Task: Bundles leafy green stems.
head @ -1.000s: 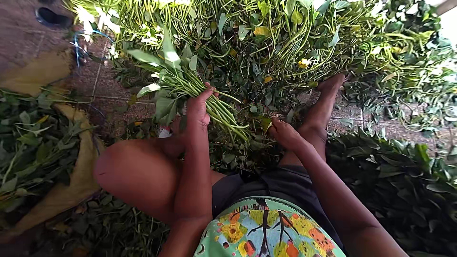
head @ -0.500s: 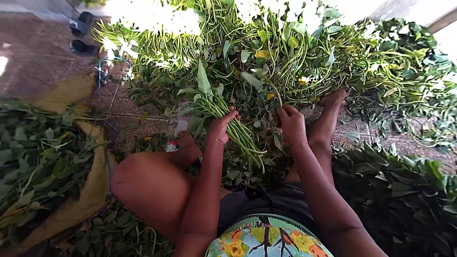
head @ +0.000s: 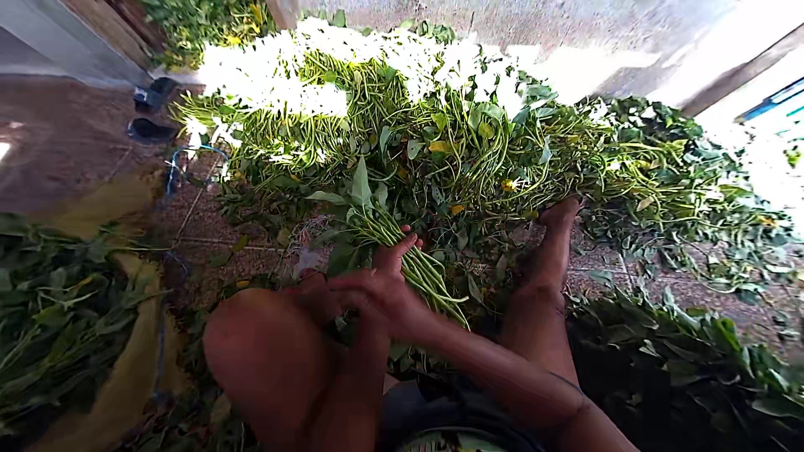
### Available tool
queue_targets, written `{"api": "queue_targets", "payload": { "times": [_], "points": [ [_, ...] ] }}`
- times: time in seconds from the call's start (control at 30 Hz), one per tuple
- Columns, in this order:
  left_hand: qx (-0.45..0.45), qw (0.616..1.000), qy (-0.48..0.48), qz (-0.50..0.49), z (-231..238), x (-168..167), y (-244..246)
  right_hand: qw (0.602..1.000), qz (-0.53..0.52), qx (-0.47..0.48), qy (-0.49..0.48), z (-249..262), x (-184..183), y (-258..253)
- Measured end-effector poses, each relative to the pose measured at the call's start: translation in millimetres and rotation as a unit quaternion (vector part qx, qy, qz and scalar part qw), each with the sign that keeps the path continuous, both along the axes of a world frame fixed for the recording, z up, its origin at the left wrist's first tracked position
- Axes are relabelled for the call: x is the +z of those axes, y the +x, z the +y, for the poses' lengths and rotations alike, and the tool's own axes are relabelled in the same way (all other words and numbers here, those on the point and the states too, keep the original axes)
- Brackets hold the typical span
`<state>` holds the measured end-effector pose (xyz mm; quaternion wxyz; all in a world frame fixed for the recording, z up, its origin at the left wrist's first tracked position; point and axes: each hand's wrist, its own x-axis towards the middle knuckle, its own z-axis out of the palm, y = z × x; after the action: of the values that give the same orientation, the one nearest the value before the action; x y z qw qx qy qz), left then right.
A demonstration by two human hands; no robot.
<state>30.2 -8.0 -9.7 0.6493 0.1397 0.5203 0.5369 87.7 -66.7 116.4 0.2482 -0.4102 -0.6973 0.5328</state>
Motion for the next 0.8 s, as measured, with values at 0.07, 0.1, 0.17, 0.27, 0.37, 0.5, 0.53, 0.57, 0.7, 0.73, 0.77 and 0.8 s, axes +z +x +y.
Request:
{"api": "queue_targets", "payload": {
  "times": [0.07, 0.1, 0.17, 0.27, 0.37, 0.5, 0.53, 0.57, 0.7, 0.73, 0.77, 0.8],
  "points": [
    [0.033, 0.999, -0.013, 0.027, 3, 2, -3, 0.974, 0.094, -0.191, 0.075, 57, -70, 41],
    [0.042, 0.999, -0.014, 0.029, 6, -1, -5, 0.965, 0.081, -0.240, 0.071, 86, -80, 62],
    [0.043, 0.999, -0.005, 0.014, 9, -4, -8, 0.949, 0.034, -0.302, 0.079, 145, -87, 95],
    [0.048, 0.999, -0.007, 0.004, 6, -3, -16, 0.933, -0.064, -0.341, 0.098, 223, -90, 117],
    [0.069, 0.997, -0.023, 0.015, 6, 0, -23, 0.921, -0.195, -0.333, 0.055, 289, -96, 121],
    [0.086, 0.996, -0.026, 0.022, 10, 5, -30, 0.907, -0.300, -0.294, 0.007, 313, -122, 115],
    [0.089, 0.995, -0.020, 0.026, 12, 6, -33, 0.905, -0.279, -0.319, 0.043, 303, -122, 105],
    [0.092, 0.995, -0.012, 0.033, 14, 5, -34, 0.903, -0.239, -0.346, 0.087, 290, -118, 95],
    [0.094, 0.994, -0.006, 0.051, 17, 4, -35, 0.908, -0.078, -0.370, 0.180, 201, -114, 60],
    [0.095, 0.994, -0.001, 0.049, 16, 4, -35, 0.910, -0.052, -0.365, 0.190, 177, -115, 53],
    [0.097, 0.994, 0.008, 0.044, 15, 3, -35, 0.912, -0.028, -0.357, 0.199, 154, -117, 47],
    [0.102, 0.994, 0.016, 0.037, 14, 3, -36, 0.917, -0.011, -0.347, 0.198, 134, -116, 42]
  ]
}}
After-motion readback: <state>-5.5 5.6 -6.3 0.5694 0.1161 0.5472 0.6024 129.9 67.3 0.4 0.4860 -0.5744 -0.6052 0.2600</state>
